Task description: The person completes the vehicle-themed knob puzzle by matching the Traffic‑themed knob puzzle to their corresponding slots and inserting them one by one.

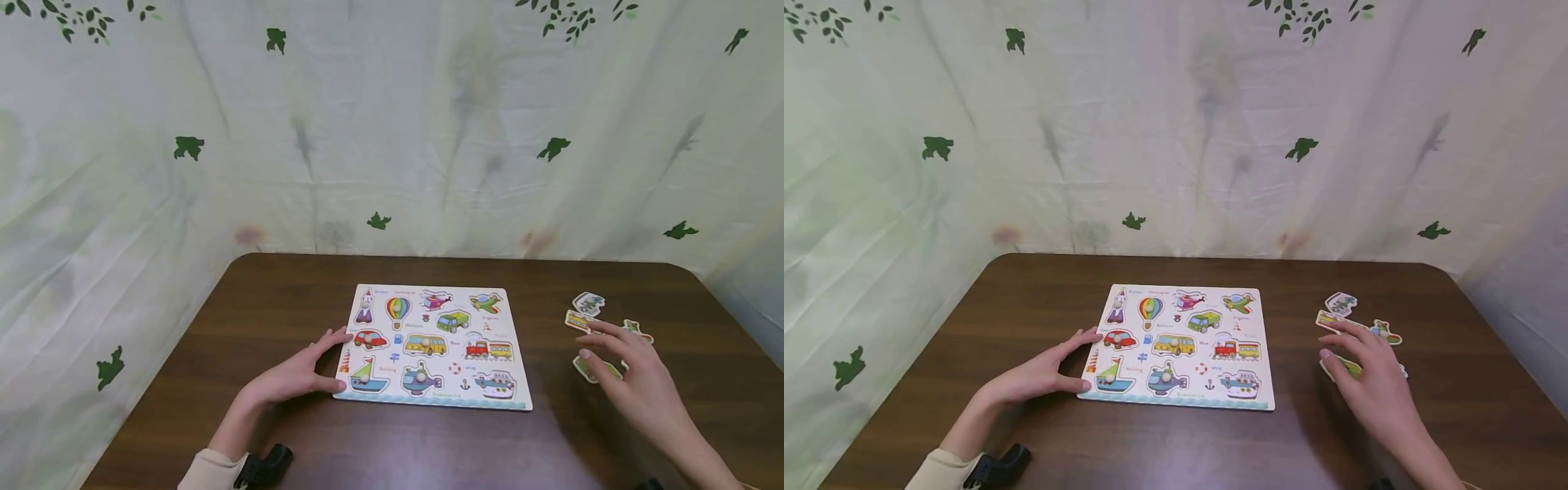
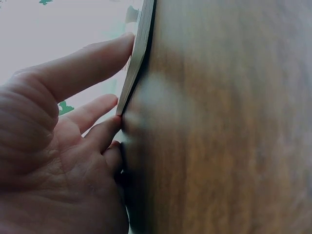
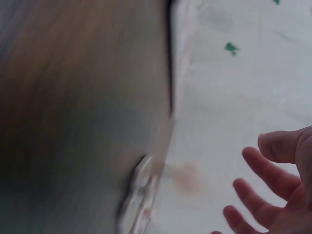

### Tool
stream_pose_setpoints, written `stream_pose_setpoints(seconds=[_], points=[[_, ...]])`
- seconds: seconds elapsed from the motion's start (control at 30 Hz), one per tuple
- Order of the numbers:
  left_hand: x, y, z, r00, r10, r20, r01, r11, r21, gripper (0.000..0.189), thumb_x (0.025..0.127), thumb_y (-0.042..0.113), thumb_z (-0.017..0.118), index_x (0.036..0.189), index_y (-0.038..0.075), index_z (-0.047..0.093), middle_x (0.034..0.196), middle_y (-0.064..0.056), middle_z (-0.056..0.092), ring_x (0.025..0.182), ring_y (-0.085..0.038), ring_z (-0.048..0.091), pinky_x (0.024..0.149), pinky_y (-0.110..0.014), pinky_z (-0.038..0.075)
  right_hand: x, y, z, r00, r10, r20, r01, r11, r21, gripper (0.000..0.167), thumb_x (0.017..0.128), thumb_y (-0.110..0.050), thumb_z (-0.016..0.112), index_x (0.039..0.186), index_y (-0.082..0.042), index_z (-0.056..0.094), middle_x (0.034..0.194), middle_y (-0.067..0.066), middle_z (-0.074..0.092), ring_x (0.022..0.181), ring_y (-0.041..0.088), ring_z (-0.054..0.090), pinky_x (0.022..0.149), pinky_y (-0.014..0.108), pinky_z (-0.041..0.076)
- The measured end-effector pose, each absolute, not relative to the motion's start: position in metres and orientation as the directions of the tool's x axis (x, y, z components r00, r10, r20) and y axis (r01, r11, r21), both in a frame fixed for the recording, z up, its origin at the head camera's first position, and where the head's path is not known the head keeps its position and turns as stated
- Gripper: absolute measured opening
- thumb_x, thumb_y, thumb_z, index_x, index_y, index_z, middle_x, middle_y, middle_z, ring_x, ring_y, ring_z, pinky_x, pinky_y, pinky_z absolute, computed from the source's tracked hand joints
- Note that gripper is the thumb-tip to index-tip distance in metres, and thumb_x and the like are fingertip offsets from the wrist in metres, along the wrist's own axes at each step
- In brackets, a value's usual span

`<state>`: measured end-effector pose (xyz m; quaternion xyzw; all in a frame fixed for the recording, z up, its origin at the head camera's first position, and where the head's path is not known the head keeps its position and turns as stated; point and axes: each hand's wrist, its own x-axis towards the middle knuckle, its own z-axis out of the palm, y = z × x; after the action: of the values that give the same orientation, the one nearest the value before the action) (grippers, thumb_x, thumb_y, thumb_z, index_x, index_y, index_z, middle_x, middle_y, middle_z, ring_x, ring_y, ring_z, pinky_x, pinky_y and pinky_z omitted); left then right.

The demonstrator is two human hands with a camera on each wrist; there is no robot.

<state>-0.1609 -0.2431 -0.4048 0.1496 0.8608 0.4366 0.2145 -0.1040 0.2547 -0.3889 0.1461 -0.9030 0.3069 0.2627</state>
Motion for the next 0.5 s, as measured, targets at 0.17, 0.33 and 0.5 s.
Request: stream_pose_setpoints(seconds=[0.17, 0.33, 0.5], points=[[-0.16, -0.244, -0.403, -0.864, 0.437, -0.248, 0.057, 0.577, 0.815, 0.081, 0.081, 0.023, 0.08, 0.15, 0.016, 0.038, 0.163, -0.017, 0.009, 0.149, -0.036, 0.002, 0.11, -0.058, 0.017, -0.117, 0.267, -0.396, -0.78, -0.152, 0.607, -0.456, 0.802, -0.385, 0.029, 0.074, 0.007, 0.078, 0.097, -0.01, 0.072, 0.12, 0.015, 0.061, 0.11, 0.04, 0.047, 0.091, 0.03, 0.028], [-0.161, -0.243, -0.403, -0.863, 0.442, -0.246, 0.064, 0.577, 0.814, 0.081, 0.082, 0.024, 0.08, 0.15, 0.016, 0.038, 0.163, -0.016, 0.01, 0.149, -0.036, 0.002, 0.11, -0.058, 0.019, -0.127, 0.282, -0.4, -0.8, -0.195, 0.567, -0.454, 0.816, -0.359, 0.027, 0.074, 0.005, 0.079, 0.094, -0.012, 0.073, 0.122, 0.017, 0.059, 0.109, 0.044, 0.046, 0.079, 0.045, 0.03], [-0.163, -0.243, -0.405, -0.86, 0.448, -0.245, 0.07, 0.578, 0.813, 0.082, 0.081, 0.024, 0.081, 0.15, 0.016, 0.038, 0.163, -0.015, 0.011, 0.149, -0.036, 0.001, 0.111, -0.059, 0.014, -0.126, 0.299, -0.401, -0.865, -0.233, 0.445, -0.418, 0.826, -0.38, 0.025, 0.075, -0.005, 0.083, 0.094, -0.018, 0.074, 0.124, 0.014, 0.058, 0.109, 0.045, 0.045, 0.077, 0.042, 0.033]])
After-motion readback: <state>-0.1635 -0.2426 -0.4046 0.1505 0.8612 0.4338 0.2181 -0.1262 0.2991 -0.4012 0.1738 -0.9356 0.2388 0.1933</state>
